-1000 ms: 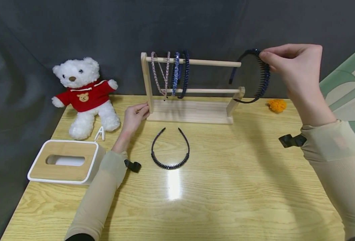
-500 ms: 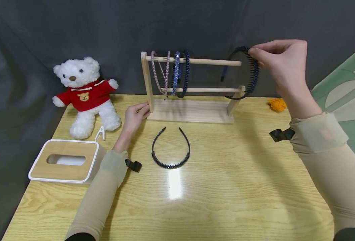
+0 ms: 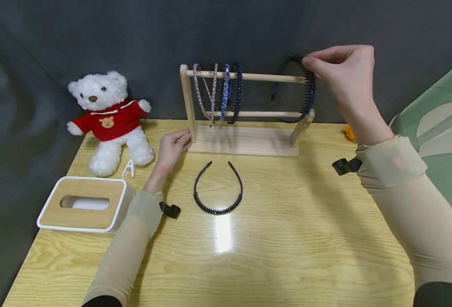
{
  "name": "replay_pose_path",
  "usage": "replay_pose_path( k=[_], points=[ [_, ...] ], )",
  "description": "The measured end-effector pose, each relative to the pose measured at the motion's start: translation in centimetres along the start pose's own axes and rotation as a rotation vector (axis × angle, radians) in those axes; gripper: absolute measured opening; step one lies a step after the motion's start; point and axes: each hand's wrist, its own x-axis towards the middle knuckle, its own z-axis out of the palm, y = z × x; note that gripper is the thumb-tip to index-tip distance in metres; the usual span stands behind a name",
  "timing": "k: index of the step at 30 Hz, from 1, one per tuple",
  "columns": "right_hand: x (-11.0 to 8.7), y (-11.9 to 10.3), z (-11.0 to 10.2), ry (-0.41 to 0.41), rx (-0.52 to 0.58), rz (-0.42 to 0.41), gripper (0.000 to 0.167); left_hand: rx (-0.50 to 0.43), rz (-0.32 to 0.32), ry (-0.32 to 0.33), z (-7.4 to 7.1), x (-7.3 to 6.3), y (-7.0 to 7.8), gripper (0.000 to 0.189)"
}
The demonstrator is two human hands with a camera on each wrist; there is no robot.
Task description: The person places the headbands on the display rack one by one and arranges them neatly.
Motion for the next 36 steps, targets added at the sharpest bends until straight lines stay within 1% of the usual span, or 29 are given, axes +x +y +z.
replay_pose_path(
  k=[6,9,15,21,24,27,31,36],
  points=[
    [0.1,-0.5,1.2,-0.010,-0.012,-0.010,0.015,0.003,-0.001,-0.001,-0.1,-0.1,0.0,0.031],
    [0.2,-0.6,1.8,-0.016,-0.018,-0.016,0.012,-0.010,-0.007,0.004,0.0,0.0,-0.1,0.031],
    [0.5,-0.6,2.8,-0.035,-0.016,-0.020,0.014,-0.024,-0.017,0.007,0.0,0.0,-0.1,0.032],
    [0.8,-0.8,3.6,-0.058,-0.003,0.010,0.015,-0.036,-0.025,0.010,-0.1,-0.1,-0.1,0.032],
    [0.9,-0.8,3.9,-0.060,0.001,0.030,0.013,-0.042,-0.024,0.005,0.0,0.0,0.0,0.032],
    [0.9,-0.8,4.3,-0.059,0.001,0.031,0.015,-0.039,-0.021,0.003,0.1,0.1,0.0,0.031],
    [0.9,-0.9,5.1,-0.056,-0.024,0.005,0.018,-0.040,-0.020,0.009,0.2,0.1,0.1,0.031],
    [0.9,-0.8,6.2,-0.064,-0.058,-0.007,0.020,-0.034,-0.027,0.010,0.1,0.1,0.0,0.031]
  ],
)
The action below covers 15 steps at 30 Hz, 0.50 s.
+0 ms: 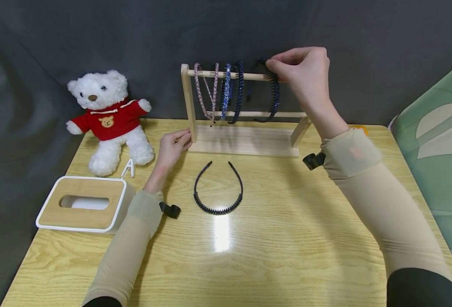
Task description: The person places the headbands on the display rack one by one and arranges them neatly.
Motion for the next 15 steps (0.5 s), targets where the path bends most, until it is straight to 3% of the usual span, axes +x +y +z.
replay_pose_path(
  k=[15],
  points=[
    [0.1,-0.3,2.2,0.013,-0.010,-0.001,0.022,0.009,0.010,-0.009,-0.1,-0.1,0.0,0.031]
  ],
)
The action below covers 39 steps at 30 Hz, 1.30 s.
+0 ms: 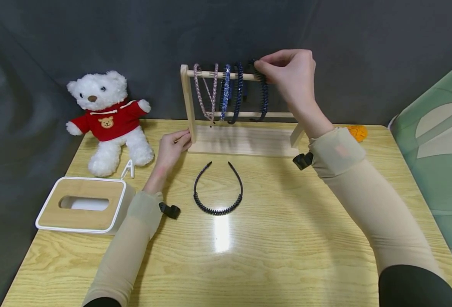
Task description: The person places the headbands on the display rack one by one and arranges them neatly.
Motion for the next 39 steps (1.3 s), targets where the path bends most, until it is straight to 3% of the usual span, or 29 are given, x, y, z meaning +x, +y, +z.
replay_pose_path(
  k=[12,24,39],
  points=[
    [-0.2,-0.4,0.8,0.015,-0.062,-0.051,0.024,-0.014,0.000,-0.003,0.1,0.0,0.1,0.031],
    [-0.2,-0.6,1.1,0.018,-0.143,-0.186,0.018,-0.009,-0.001,-0.001,0.1,0.0,0.0,0.032],
    [-0.4,-0.7,1.4,0.024,-0.245,-0.259,0.020,-0.005,0.016,-0.005,0.1,0.0,-0.1,0.031]
  ],
)
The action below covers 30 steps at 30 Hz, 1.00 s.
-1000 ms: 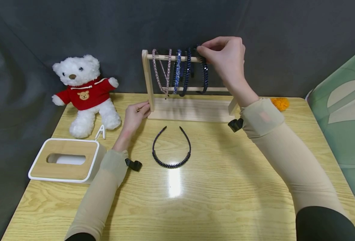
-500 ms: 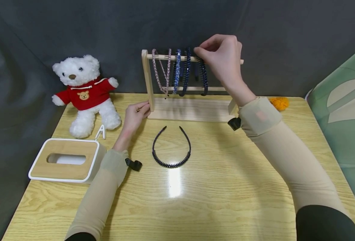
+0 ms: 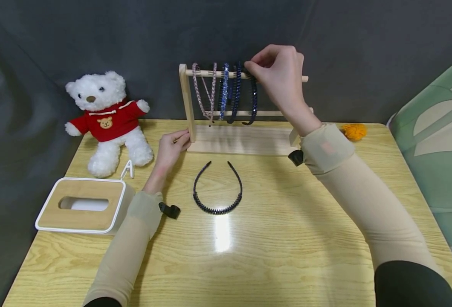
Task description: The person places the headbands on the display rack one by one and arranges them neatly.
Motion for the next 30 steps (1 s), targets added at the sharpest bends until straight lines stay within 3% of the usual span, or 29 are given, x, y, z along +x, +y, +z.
replay_pose_path(
  k=[19,30],
  points=[
    [-0.4,-0.2,-0.4,-0.008,0.041,-0.010,0.023,-0.002,-0.007,-0.004,-0.1,-0.2,0.2,0.031],
    [-2.1,-0.9,-1.9,-0.003,0.039,-0.100,0.026,-0.001,-0.025,0.002,0.0,-0.1,0.0,0.031]
  ],
)
